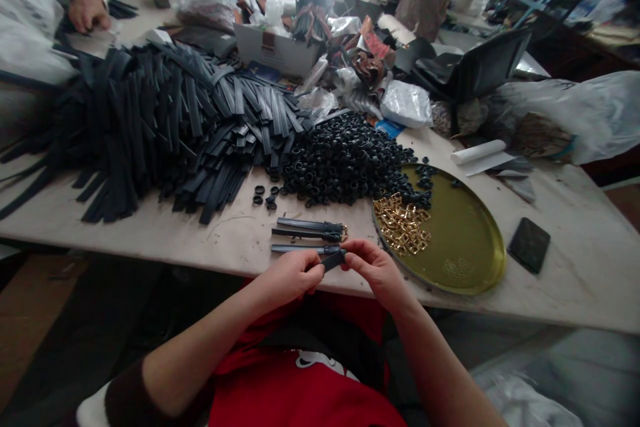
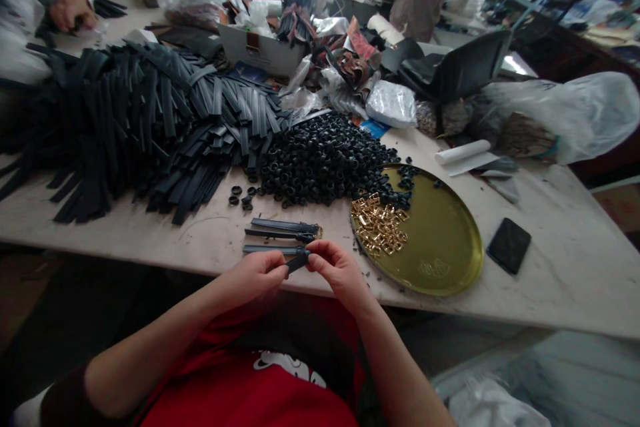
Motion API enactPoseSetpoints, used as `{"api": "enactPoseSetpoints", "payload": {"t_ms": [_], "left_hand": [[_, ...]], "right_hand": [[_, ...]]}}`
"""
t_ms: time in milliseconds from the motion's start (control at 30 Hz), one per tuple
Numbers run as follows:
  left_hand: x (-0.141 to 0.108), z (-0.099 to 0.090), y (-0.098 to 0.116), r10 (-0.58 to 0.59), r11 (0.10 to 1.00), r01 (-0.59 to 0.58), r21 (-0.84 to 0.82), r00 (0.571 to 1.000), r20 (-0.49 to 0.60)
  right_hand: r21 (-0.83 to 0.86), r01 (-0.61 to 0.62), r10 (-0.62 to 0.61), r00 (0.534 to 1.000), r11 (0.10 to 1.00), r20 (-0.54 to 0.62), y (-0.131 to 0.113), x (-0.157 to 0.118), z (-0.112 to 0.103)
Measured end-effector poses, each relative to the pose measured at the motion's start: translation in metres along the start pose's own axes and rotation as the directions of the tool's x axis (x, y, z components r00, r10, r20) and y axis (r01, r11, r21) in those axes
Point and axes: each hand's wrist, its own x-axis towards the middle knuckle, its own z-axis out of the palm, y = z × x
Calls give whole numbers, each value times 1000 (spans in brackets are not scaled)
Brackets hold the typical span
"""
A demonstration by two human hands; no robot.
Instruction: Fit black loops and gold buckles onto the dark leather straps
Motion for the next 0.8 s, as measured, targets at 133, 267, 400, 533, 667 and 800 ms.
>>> {"api": "enactPoseSetpoints", "payload": {"t_ms": [133,267,400,533,667,800], "left_hand": [[1,-8,10,50,991,-58,124,997,67],[0,-3,16,84,985,-95,146,993,78],[-4,8,12,20,1000,-19,-15,993,117],[-6,14,6,41,997,-38,-69,998,46],[-4,15,5,119,986,-130,-100,987,-112],[-4,14,4,65,979,-89,-182,989,-134]], "right_hand": [[-75,0,4,998,997,61,-4,-6,-2],[-42,-32,35,996,999,85,-8,-11,1],[-46,1,0,1000,999,20,-7,-18,9],[-56,106,-109,993,993,-53,4,-24,17],[-367,208,-224,975,907,-1,3,-16,-10],[-855,-79,-352,889,513,-293,-19,8,-83]]}}
